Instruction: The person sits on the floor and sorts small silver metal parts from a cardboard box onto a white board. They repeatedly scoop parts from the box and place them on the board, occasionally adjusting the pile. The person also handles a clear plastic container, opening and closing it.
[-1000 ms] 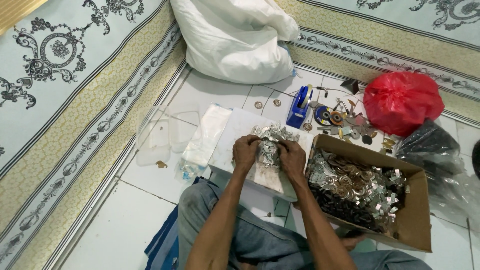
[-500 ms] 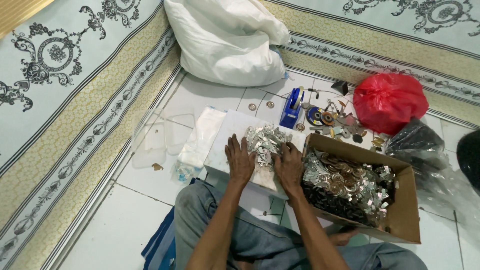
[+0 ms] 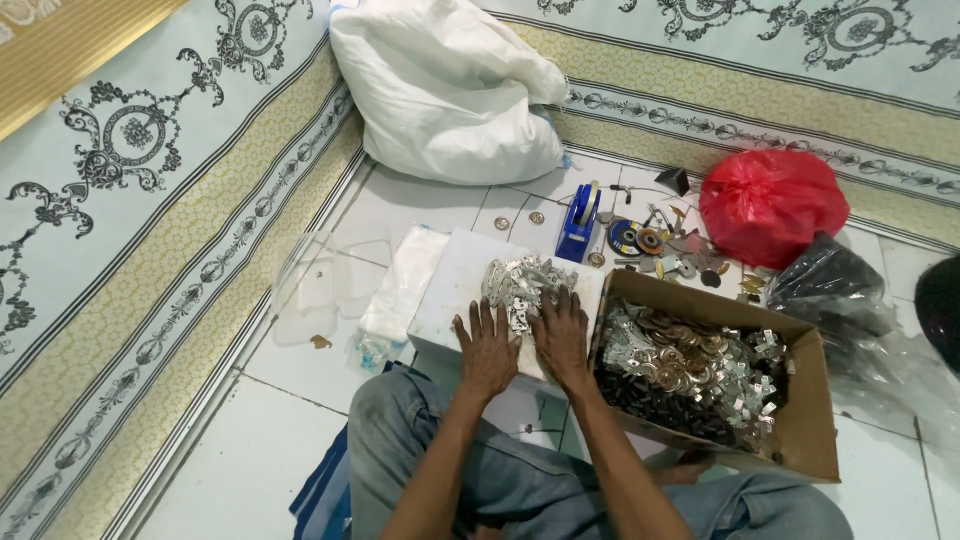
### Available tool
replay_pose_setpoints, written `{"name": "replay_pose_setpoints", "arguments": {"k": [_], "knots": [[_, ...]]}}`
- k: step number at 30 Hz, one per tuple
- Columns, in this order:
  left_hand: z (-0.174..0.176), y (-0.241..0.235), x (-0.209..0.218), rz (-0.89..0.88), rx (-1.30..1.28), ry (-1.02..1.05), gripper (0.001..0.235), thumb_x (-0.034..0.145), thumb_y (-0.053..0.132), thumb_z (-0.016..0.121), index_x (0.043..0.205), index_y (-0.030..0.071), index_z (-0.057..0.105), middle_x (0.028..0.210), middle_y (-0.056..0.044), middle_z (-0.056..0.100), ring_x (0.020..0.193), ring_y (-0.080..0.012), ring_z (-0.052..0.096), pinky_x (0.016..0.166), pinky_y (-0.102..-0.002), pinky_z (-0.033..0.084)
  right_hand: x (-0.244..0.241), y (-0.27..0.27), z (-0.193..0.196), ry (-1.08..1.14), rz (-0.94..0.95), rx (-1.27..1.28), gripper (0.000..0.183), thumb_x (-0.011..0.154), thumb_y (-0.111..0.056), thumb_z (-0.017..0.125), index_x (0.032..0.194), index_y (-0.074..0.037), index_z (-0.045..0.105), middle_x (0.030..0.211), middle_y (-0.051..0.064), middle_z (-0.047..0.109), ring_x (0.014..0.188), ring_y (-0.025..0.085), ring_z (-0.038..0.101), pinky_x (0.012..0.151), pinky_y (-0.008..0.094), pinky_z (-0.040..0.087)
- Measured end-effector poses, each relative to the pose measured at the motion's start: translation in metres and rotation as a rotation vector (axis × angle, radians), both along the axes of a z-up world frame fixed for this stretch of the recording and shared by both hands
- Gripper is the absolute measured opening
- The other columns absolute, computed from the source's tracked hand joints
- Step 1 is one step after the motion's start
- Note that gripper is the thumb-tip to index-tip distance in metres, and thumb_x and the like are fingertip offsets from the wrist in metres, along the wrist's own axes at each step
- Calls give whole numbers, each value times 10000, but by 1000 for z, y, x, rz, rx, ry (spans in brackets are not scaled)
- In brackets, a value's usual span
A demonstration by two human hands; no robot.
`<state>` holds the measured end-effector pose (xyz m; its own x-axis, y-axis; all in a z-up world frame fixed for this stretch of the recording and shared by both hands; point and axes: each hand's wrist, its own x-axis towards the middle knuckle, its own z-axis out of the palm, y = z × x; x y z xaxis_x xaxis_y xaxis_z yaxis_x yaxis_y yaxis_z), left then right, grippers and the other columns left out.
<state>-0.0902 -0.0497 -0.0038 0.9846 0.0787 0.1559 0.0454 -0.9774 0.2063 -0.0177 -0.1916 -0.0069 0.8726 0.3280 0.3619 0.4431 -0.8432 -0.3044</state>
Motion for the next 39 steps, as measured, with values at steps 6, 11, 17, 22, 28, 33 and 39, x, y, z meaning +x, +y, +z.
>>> {"name": "replay_pose_setpoints", "arguments": {"k": [6, 11, 17, 22, 28, 33, 39], "knots": [[-11, -6, 11, 67, -45, 96, 731, 1052, 492, 341, 1630, 64, 214, 1623, -302, 266, 1533, -471, 176, 1167, -747, 48, -15, 6, 10, 8, -37, 100, 888, 958, -656, 539, 1568, -30, 379, 1521, 349, 394, 1410, 549, 381, 1086, 679, 360], [-12, -9, 16, 58, -11, 105, 723, 1040, 489, 362, 1630, 95, 221, 1626, -293, 274, 1530, -484, 168, 1144, -774, 43, -9, 3, -4, -36, -30, 95, 881, 964, -643, 537, 1557, -10, 386, 1510, 343, 419, 1407, 525, 405, 1103, 656, 357], [-8, -10, 16, 58, 3, 27, 714, 1051, 490, 360, 1623, 77, 249, 1608, -299, 314, 1511, -478, 227, 1151, -756, 63, -4, 4, -4, 4, -51, 209, 793, 1000, -552, 535, 1519, 35, 411, 1505, 341, 436, 1398, 513, 425, 1113, 623, 363], [2, -4, 5, 80, -165, -83, 774, 1041, 488, 430, 1600, -17, 254, 1592, -344, 312, 1482, -464, 318, 1191, -685, 135, -6, -14, -19, 185, 205, 877, 931, 944, -562, 560, 1632, -28, 231, 1699, 220, 176, 1513, 427, 250, 1203, 583, 264], [-8, -3, -8, -18, -90, -148, 637, 1068, 397, 417, 1584, 34, 326, 1511, -308, 426, 1456, -439, 368, 1199, -645, 155, -31, -9, -30, 11, -106, 423, 666, 947, -261, 650, 1503, 32, 429, 1476, 317, 450, 1400, 492, 429, 1145, 576, 377], [-9, -3, -9, -23, -29, -195, 569, 1074, 387, 415, 1529, 46, 422, 1479, -289, 480, 1435, -427, 409, 1192, -641, 190, -25, -8, -28, -192, -79, 224, 567, 1013, -373, 625, 1405, 27, 539, 1343, 253, 579, 1233, 407, 605, 1011, 482, 506], [-13, -16, -7, -32, -164, -272, 581, 1027, 327, 542, 1510, 22, 434, 1479, -294, 475, 1405, -430, 450, 1153, -648, 285, -40, -13, -13, -12, -24, 508, 458, 1073, -171, 552, 1472, 35, 461, 1362, 293, 542, 1234, 470, 566, 996, 555, 517]]}}
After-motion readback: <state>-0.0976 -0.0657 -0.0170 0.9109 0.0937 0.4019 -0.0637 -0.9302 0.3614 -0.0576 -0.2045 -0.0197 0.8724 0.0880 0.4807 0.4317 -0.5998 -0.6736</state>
